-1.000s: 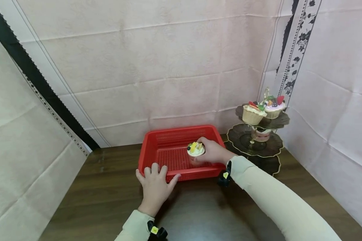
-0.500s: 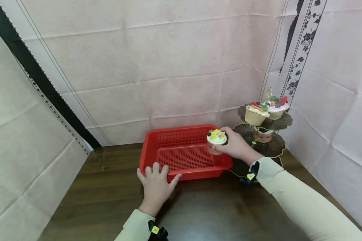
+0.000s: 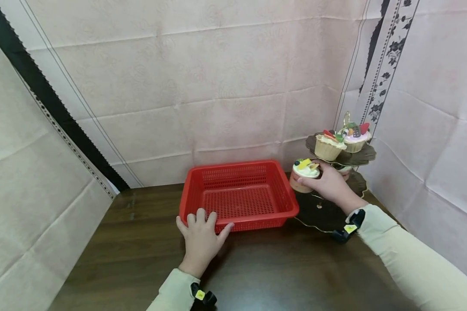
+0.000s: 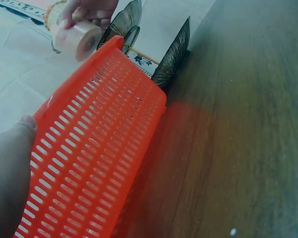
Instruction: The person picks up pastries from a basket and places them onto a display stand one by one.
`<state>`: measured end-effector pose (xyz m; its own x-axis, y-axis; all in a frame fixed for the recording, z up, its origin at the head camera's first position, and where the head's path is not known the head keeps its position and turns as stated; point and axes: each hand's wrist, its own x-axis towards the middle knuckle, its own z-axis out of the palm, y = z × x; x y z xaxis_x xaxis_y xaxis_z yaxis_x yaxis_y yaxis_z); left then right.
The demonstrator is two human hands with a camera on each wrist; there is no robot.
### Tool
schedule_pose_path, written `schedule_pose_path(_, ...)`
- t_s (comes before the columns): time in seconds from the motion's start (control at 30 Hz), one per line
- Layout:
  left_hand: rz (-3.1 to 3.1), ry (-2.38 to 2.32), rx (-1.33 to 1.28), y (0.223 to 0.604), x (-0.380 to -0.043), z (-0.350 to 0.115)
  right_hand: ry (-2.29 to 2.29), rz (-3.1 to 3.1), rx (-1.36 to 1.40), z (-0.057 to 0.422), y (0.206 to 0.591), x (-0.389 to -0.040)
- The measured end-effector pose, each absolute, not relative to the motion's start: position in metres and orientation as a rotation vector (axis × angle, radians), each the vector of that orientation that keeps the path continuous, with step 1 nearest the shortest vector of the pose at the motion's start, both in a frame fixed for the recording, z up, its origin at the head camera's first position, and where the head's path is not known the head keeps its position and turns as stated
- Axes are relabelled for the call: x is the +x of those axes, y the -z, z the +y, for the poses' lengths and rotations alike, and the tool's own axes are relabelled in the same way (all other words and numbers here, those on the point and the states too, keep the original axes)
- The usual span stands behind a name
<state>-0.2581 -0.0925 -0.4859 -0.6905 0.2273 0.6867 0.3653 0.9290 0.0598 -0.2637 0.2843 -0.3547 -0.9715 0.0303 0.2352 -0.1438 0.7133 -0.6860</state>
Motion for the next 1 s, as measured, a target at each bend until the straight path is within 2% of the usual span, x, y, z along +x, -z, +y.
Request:
schedule_pose_path(0.4,-2.353,0.266,-0.417,0.487,-0.257,-0.093,-1.143,-2.657,-0.12,0.298,0.361,-0.248)
schedule_pose_path(1.0,-2.354,0.26,-0.427,0.487,-0.257,-0.093,-1.291,-2.653,-0.199,0.309,0.366,-0.247)
